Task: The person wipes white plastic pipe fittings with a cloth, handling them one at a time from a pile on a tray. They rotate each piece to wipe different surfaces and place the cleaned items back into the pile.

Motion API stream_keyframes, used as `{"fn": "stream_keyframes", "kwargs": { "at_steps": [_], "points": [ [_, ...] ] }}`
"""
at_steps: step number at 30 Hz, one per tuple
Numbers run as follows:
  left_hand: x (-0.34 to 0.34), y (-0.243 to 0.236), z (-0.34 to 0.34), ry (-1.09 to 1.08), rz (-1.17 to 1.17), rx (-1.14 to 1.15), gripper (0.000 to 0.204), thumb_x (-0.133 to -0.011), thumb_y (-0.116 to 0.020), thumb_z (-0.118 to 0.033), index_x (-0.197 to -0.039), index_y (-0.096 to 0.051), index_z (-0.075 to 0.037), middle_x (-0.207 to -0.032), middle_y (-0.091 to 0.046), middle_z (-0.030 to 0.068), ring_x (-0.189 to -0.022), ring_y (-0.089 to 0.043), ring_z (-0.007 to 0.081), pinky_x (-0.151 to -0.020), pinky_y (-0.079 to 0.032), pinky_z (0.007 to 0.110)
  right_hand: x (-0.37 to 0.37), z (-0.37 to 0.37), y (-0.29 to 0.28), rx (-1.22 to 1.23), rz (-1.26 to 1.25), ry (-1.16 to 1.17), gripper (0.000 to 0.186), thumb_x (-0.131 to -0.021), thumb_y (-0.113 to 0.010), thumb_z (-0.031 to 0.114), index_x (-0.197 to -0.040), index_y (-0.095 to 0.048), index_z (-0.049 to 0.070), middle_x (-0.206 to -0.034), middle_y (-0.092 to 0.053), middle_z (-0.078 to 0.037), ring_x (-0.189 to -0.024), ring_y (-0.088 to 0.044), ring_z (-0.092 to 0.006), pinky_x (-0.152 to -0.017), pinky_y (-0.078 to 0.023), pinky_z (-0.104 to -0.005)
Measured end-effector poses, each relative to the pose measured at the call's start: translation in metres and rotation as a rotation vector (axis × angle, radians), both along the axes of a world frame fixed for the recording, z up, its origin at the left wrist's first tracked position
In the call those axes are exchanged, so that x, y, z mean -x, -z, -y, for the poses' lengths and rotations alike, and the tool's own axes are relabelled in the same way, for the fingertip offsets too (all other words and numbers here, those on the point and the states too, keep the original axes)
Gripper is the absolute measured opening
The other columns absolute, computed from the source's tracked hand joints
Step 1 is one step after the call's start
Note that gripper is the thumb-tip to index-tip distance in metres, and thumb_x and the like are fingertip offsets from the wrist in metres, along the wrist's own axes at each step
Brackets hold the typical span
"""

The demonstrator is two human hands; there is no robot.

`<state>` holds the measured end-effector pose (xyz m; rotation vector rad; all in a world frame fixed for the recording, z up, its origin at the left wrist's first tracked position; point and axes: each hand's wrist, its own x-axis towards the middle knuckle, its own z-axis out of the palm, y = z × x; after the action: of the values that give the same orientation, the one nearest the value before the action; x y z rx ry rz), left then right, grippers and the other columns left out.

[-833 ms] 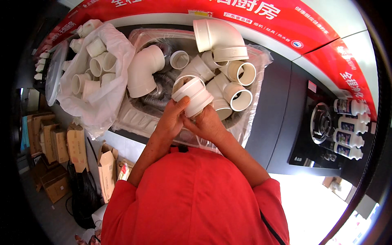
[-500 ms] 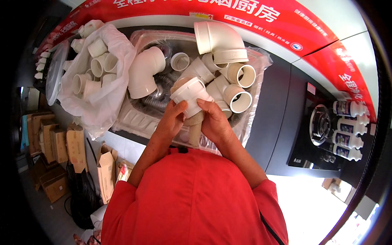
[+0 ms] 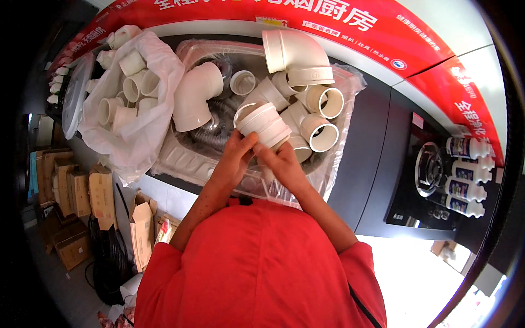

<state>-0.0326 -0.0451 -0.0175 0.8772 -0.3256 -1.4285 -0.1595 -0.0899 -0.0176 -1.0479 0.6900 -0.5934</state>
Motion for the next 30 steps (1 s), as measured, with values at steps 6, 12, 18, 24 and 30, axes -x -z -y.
{"fn": "stream_keyframes", "kwargs": {
  "at_steps": [6, 12, 18, 24, 30],
  "points": [
    [-0.004, 0.009, -0.004, 0.037, -0.109, 0.060, 0.055, -0.084, -0.065, -0.028, -0.127, -0.043, -0.002, -0.116, -0.055, 0.0070, -0.107, -0.054, 0.0182, -0.092, -0.043, 0.033, -0.001, 0.000, -0.019, -0.474, 0.373, 0.019, 0.056, -0.085, -0.057, 0.030, -0.130, -0.040, 0.001, -0.122, -0.052, -0.011, -0.112, -0.051, -0.0208, -0.097, -0.039, -0.0372],
    [0.001, -0.004, 0.001, -0.011, -0.091, -0.036, 0.055, -0.082, -0.069, -0.022, -0.127, -0.043, -0.004, -0.116, -0.054, 0.0068, -0.105, -0.055, 0.0166, -0.090, -0.044, 0.031, 0.001, -0.004, 0.003, 0.595, -0.230, -0.161, 0.039, -0.082, -0.065, 0.015, -0.115, -0.052, 0.000, -0.099, -0.061, -0.005, -0.090, -0.058, -0.0151, -0.076, -0.048, -0.0304],
    [0.004, -0.005, -0.001, -0.065, -0.012, 0.010, 0.054, -0.083, -0.067, -0.021, -0.127, -0.042, -0.004, -0.117, -0.054, 0.0070, -0.107, -0.053, 0.0161, -0.092, -0.043, 0.032, 0.001, -0.006, 0.002, 0.060, -0.048, -0.049, 0.041, -0.084, -0.061, 0.017, -0.120, -0.048, 0.001, -0.109, -0.059, -0.007, -0.096, -0.059, -0.0190, -0.082, -0.047, -0.0337],
    [-0.004, 0.005, -0.004, 0.026, -0.198, 0.094, 0.055, -0.083, -0.068, -0.026, -0.126, -0.043, -0.003, -0.114, -0.055, 0.0068, -0.104, -0.055, 0.0164, -0.089, -0.045, 0.032, -0.005, -0.001, -0.031, -0.590, 0.475, 0.000, 0.053, -0.085, -0.059, 0.024, -0.129, -0.041, 0.001, -0.120, -0.055, -0.010, -0.109, -0.053, -0.0208, -0.093, -0.042, -0.0375],
    [0.005, -0.010, -0.001, -0.025, -0.071, 0.019, 0.056, -0.084, -0.066, -0.029, -0.127, -0.042, -0.003, -0.115, -0.055, 0.0063, -0.103, -0.055, 0.0162, -0.087, -0.046, 0.031, 0.001, -0.007, -0.013, 0.384, -0.143, -0.150, 0.037, -0.082, -0.061, 0.015, -0.115, -0.052, 0.002, -0.103, -0.061, -0.007, -0.094, -0.060, -0.0211, -0.080, -0.047, -0.0333]
  ]
}}
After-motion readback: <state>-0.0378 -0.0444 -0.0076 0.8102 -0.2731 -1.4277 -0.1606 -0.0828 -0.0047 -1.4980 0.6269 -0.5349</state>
